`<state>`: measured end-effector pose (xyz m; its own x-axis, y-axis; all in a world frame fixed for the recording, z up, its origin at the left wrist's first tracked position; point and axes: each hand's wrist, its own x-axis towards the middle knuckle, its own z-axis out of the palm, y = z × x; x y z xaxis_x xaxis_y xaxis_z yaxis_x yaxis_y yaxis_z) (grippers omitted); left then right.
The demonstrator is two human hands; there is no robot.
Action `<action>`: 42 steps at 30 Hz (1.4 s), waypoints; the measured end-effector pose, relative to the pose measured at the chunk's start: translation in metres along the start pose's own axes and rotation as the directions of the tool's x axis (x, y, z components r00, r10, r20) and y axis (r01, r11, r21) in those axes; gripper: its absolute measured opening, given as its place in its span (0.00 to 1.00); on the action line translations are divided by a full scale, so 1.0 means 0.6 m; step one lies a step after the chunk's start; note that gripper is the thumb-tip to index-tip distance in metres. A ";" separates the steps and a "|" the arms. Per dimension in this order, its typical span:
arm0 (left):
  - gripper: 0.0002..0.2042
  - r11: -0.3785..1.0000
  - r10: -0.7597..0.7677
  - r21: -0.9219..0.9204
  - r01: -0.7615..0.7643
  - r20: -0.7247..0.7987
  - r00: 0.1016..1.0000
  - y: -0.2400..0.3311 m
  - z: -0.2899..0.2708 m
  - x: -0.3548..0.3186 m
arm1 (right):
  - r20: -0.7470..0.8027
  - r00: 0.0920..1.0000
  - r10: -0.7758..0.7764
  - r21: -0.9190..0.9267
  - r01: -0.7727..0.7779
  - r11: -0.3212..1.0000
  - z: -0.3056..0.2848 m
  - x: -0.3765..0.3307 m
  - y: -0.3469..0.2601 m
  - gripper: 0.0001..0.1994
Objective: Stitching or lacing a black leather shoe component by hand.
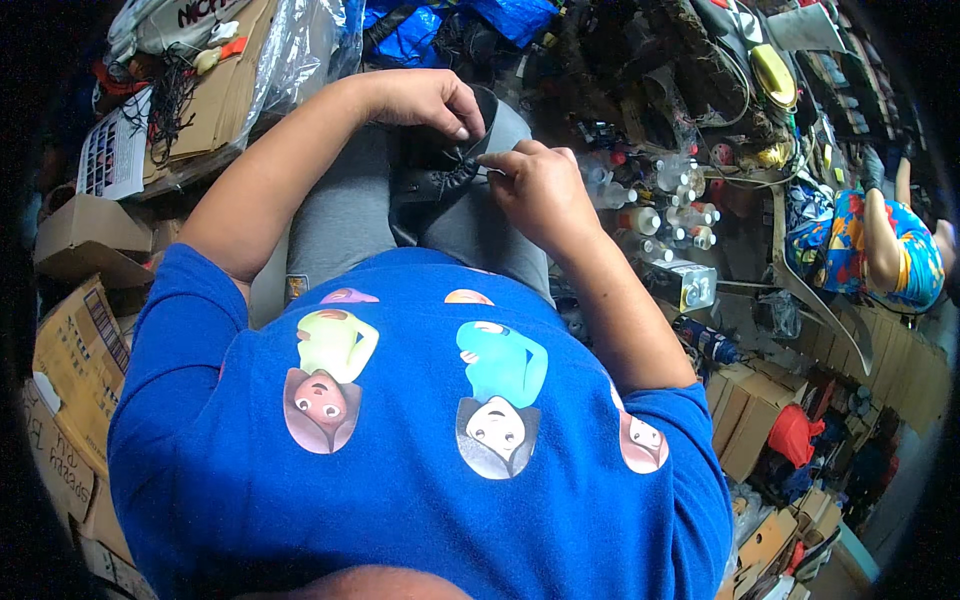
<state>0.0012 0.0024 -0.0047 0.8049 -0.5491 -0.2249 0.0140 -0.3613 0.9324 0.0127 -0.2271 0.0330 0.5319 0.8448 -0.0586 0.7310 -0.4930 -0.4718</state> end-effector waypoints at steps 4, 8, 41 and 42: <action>0.12 1.000 0.002 0.024 -0.002 -0.023 1.000 0.000 0.000 0.005 | -0.056 0.993 -0.105 -0.119 0.098 0.988 0.004 -0.001 -0.001 0.11; 0.11 1.000 0.011 -0.002 -0.011 -0.036 0.999 -0.002 0.003 0.005 | -0.037 0.996 -0.079 -0.290 0.065 0.955 -0.002 -0.002 -0.025 0.10; 0.22 0.952 0.142 0.296 -0.080 -0.195 0.971 -0.019 0.017 0.000 | 0.327 0.944 0.045 0.710 -0.277 0.648 0.045 0.031 0.103 0.10; 0.22 0.952 0.141 0.295 -0.079 -0.196 0.970 -0.018 0.018 -0.002 | 0.271 0.961 0.050 0.688 -0.229 0.689 0.049 0.029 0.098 0.10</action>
<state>-0.0061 -0.0013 -0.0176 0.8994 -0.4360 -0.0309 -0.2253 -0.5230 0.8220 0.0526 -0.2355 -0.0217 0.4318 0.8440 -0.3181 0.0872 -0.3901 -0.9166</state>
